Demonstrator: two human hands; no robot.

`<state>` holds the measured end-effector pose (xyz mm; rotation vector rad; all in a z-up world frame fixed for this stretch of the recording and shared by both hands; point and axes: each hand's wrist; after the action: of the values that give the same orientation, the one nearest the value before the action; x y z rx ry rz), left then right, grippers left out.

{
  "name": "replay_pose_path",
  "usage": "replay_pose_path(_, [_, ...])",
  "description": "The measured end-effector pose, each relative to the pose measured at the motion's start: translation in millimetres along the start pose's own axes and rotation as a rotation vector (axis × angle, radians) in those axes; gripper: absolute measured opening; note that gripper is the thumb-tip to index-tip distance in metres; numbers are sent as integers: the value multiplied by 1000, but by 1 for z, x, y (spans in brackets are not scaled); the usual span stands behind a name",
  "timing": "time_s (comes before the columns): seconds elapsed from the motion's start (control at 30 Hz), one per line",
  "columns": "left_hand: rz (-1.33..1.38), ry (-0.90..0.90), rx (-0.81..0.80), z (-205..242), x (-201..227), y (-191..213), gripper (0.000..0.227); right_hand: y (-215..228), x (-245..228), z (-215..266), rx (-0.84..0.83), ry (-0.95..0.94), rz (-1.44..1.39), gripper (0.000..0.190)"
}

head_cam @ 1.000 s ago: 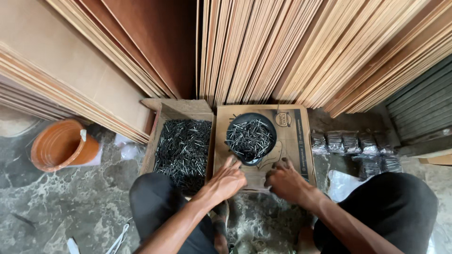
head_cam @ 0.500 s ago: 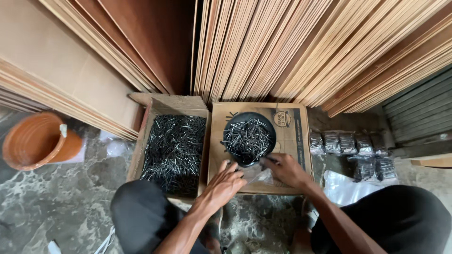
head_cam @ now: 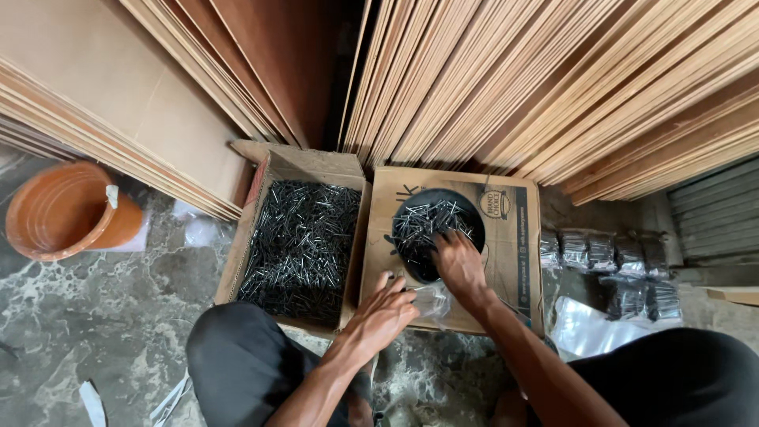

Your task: The person sits on the floor and packs nails from a black bowl into small plastic bags. They use their hands to scoop nails and place them into the bags, then set the filled bags aside.

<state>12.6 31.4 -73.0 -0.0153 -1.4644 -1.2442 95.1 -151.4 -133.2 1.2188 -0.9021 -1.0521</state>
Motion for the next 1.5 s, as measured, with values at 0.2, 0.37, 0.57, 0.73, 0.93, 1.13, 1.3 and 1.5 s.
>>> replay_pose_path(0.2, [-145, -71, 34, -6, -14, -12, 21, 1, 17, -14, -33, 245, 249, 29])
replay_pose_path(0.37, [-144, -78, 36, -6, -18, -13, 18, 18, 22, -13, -79, 301, 355, 35])
replay_pose_path(0.57, [-98, -64, 51, -2, -13, -9, 19, 38, 26, 3, 106, 248, 227, 10])
replay_pose_path(0.73, [-124, -75, 34, -7, -12, -7, 19, 41, 17, 2, -157, 46, 82, 31])
replay_pose_path(0.93, [-115, -96, 44, -6, 2, 3, 19, 16, 13, -6, -12, 137, 123, 22])
replay_pose_path(1.13, [-186, -99, 41, -6, 0, 3, 13, 15, 21, -3, 95, 231, 219, 20])
replay_pose_path(1.3, [-118, -70, 35, -6, 0, 2, 17, 35, 18, 2, 97, 49, -232, 28])
replay_pose_path(1.5, [-193, -117, 45, -7, 8, 9, 13, 51, 21, 0, -45, -144, -635, 26])
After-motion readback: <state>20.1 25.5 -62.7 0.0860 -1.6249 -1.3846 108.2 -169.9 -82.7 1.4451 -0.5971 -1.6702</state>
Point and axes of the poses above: each hand's wrist, its own z-axis away from the middle knuckle, its own y-axis out of the back of the hand, x = y × z, and after that the axes turned 15 degrees about z, right-handed
